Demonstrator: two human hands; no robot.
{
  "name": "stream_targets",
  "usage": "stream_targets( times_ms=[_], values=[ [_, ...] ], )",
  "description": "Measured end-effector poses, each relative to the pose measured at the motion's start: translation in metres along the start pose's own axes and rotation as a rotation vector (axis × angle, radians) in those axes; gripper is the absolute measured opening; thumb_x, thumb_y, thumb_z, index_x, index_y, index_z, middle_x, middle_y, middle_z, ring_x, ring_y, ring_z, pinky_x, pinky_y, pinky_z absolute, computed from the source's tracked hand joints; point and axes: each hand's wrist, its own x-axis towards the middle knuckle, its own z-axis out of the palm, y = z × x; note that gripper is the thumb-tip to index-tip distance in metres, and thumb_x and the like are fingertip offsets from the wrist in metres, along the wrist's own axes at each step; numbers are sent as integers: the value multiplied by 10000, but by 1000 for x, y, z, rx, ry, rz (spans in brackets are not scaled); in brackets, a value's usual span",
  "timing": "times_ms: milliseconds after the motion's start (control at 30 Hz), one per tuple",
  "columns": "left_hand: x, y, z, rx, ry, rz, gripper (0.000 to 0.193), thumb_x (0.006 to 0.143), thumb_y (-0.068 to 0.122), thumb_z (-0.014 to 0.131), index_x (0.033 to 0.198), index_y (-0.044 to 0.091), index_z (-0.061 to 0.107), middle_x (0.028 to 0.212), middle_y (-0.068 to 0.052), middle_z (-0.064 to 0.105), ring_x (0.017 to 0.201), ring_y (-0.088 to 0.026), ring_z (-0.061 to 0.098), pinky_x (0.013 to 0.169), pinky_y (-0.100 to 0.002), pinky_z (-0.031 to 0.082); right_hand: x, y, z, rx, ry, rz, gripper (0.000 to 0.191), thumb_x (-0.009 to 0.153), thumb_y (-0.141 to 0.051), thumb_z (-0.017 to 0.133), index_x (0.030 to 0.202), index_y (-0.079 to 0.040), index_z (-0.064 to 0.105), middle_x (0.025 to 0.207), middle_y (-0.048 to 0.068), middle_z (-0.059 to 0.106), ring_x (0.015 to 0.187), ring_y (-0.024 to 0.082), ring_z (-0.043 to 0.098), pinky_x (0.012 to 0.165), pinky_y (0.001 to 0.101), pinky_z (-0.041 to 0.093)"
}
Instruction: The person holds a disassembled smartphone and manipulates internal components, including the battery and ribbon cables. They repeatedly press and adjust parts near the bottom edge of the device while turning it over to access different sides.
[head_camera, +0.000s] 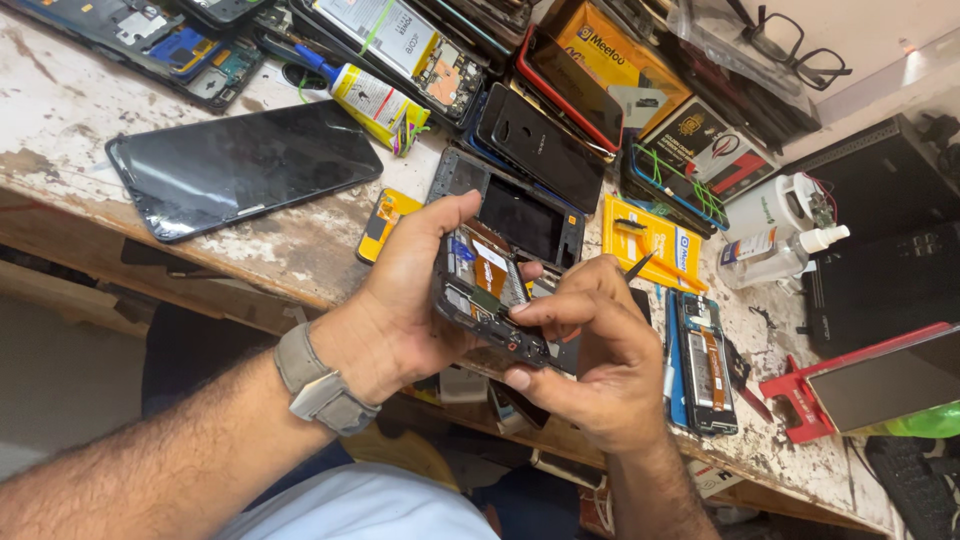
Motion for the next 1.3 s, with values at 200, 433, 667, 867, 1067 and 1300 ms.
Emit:
stream_targets(
  times_ms=[200,433,667,867,1067,1300],
  values=[
    [-1,1,1,15,25,-25,548,949,557,474,1069,48,638,903,-121,704,777,-274,704,747,-482,594,1,-3,2,-39,9,5,429,705,-40,871,1116,-67,751,949,-7,479,896,131,482,1229,475,469],
    [0,-1,-1,14,-9,-10,510,962,537,487,1060,70,668,879,-120,723,763,-259,710,775,-450,586,3,-3,1,-137,-21,-40,450,701,-74,886,1130,-97,752,936,-10,496,953,145,498,1202,469,506],
    [2,-1,-5,5,-38,8,509,969,525,490,1077,65,678,890,-138,732,783,-281,730,796,-440,597,7,-4,-3,-260,-56,-151,483,695,-139,912,1147,-119,740,961,-11,566,976,161,528,1138,451,557],
    [1,-1,-7,3,-32,14,526,967,519,479,1101,43,660,896,-159,724,790,-333,733,779,-460,606,9,-3,-6,-408,-61,-216,532,635,-222,947,1125,-155,752,918,-33,530,942,161,504,975,375,511],
    [1,-1,-5,-13,-78,4,541,979,518,474,1109,24,651,904,-170,719,796,-346,733,785,-464,605,9,-1,-9,-398,-66,-238,552,652,-265,951,1163,-193,754,954,-50,509,966,144,487,925,316,499],
    [-2,-2,-2,18,-38,-20,566,963,534,461,1071,13,653,891,-155,724,812,-332,733,802,-480,599,10,4,-12,-482,-44,-302,532,602,-287,965,1087,-199,766,973,-28,518,995,189,477,963,336,424]
  ],
)
